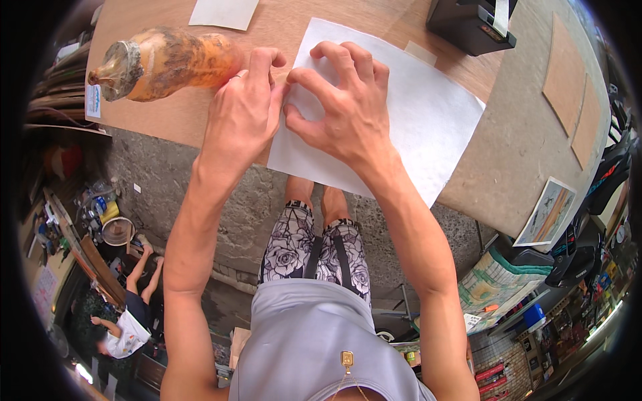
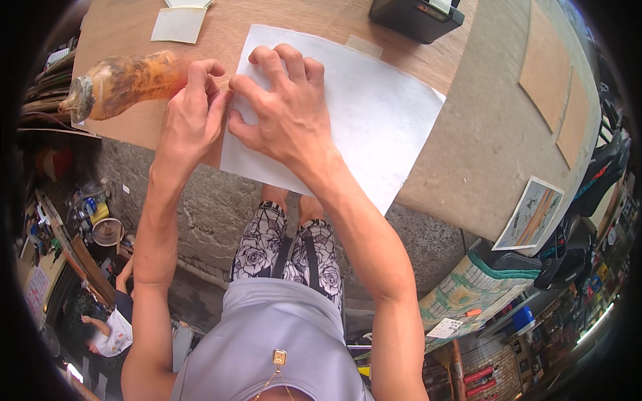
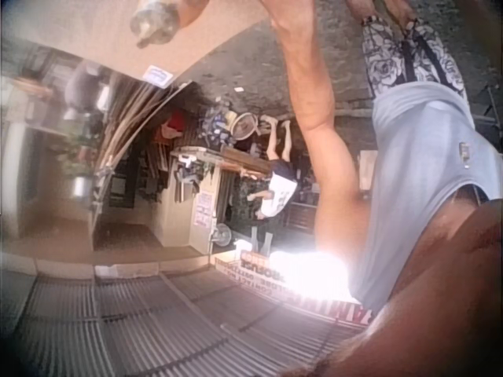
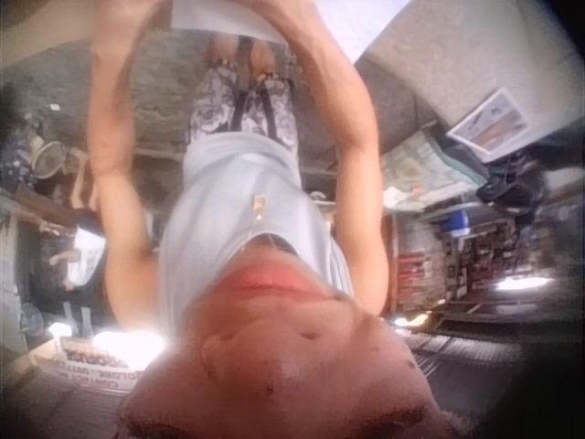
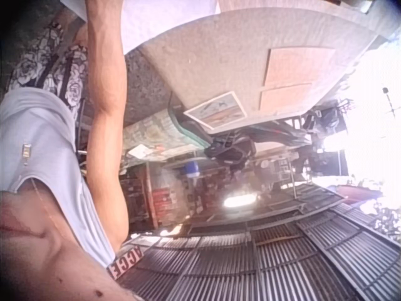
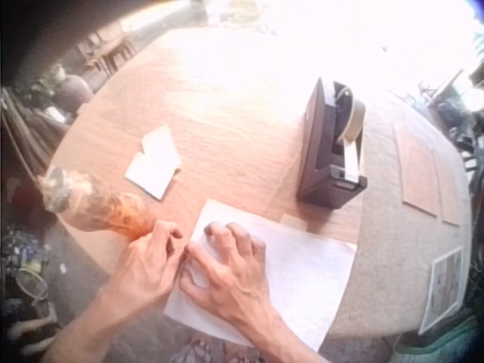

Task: The person tapes a translucent sheet to a white paper, applies glue in lines along the top edge, and places a small white square on the glued area. The person repeats this process with another small white square.

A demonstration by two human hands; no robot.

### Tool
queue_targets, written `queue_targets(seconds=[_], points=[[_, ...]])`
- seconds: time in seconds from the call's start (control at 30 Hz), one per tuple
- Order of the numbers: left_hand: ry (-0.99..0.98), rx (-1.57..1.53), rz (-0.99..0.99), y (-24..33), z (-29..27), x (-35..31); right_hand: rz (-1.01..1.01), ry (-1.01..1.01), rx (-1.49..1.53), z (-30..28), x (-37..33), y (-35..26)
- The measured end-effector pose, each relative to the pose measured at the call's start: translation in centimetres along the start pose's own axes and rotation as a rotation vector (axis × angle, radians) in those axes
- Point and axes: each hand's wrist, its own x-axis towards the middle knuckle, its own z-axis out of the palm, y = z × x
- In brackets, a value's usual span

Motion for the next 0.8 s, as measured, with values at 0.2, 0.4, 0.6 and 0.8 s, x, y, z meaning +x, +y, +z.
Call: queue_targets(seconds=[0.2,0.4,0.6,0.8], points=[[-0.023,0.085,0.008,0.2,-0.3,0.0,-0.003,0.008,-0.005,0.2,0.1,-0.1],[0.048,0.088,0.075,-0.7,-0.5,-0.3,0.008,-0.007,0.012,-0.1,0.2,-0.2],[0.015,0.006,-0.139,0.4,-1.0,-0.5,0.059,-0.038,0.034,-0.2,0.2,-0.2],[0.218,0.047,-0.211,0.7,1.0,-0.4,0.061,-0.053,0.022,-0.2,0.1,-0.1]])
